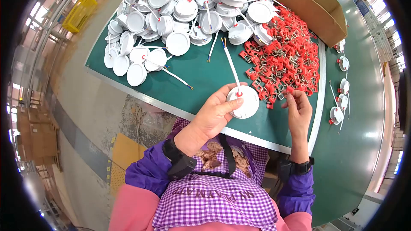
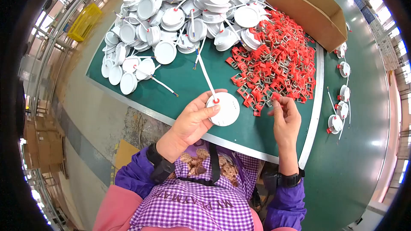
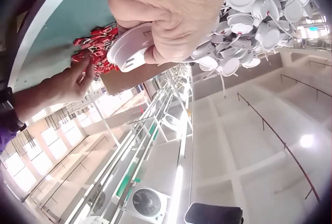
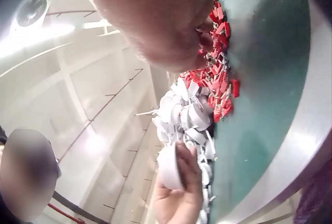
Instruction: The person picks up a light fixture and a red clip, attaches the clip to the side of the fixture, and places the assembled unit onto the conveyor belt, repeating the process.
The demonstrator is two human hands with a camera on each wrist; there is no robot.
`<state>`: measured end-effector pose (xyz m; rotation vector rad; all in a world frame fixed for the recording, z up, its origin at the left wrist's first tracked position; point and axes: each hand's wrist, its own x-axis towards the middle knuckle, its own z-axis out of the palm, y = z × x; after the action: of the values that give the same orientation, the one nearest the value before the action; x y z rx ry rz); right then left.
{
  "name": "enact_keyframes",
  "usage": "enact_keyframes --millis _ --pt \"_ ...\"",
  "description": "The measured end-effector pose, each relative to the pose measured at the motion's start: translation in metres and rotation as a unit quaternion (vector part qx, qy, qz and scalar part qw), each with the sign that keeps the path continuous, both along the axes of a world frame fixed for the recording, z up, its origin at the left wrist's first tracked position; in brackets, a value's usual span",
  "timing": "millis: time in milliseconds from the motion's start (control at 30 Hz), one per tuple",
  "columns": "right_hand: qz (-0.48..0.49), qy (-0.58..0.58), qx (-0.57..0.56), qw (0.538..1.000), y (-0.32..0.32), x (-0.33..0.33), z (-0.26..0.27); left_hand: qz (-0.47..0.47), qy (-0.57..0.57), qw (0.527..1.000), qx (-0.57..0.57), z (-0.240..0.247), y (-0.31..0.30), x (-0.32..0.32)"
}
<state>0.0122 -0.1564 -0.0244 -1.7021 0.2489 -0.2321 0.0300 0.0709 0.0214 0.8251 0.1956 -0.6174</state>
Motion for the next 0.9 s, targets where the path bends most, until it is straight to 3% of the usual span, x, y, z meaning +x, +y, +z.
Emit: enact_keyframes --millis 33,100,167,300,367,633,900 --pt "-0.002 0.001 -0.001 1.000 0.000 -0.002 0.004 -0.007 -0.004 1.000 0.004 0.000 -0.003 -0.001" --pt "0.030 0.082 0.134 0.987 0.010 -0.006 0.024 0.006 -0.009 1.000 0.006 0.000 -0.012 -0.004" --pt "0.035 0.080 0.129 0.988 0.019 -0.011 0.028 0.023 -0.014 1.000 0.011 -0.001 -0.016 -0.005" --pt "-0.004 0.086 0.062 0.994 0.034 -0.016 0.033 0.029 -0.052 0.996 0.068 -0.007 -0.021 -0.010" --pt "0.007 0.024 -0.078 0.997 0.039 -0.017 0.035 0.034 -0.068 0.994 0.082 -0.010 -0.023 -0.012" --pt "0.031 -0.099 -0.230 0.968 0.056 -0.025 0.042 0.066 -0.145 0.980 0.118 -0.015 -0.028 -0.017" --pt "0.039 -0.088 -0.237 0.967 0.063 -0.028 0.051 0.051 -0.204 0.961 0.176 -0.016 -0.030 -0.018"
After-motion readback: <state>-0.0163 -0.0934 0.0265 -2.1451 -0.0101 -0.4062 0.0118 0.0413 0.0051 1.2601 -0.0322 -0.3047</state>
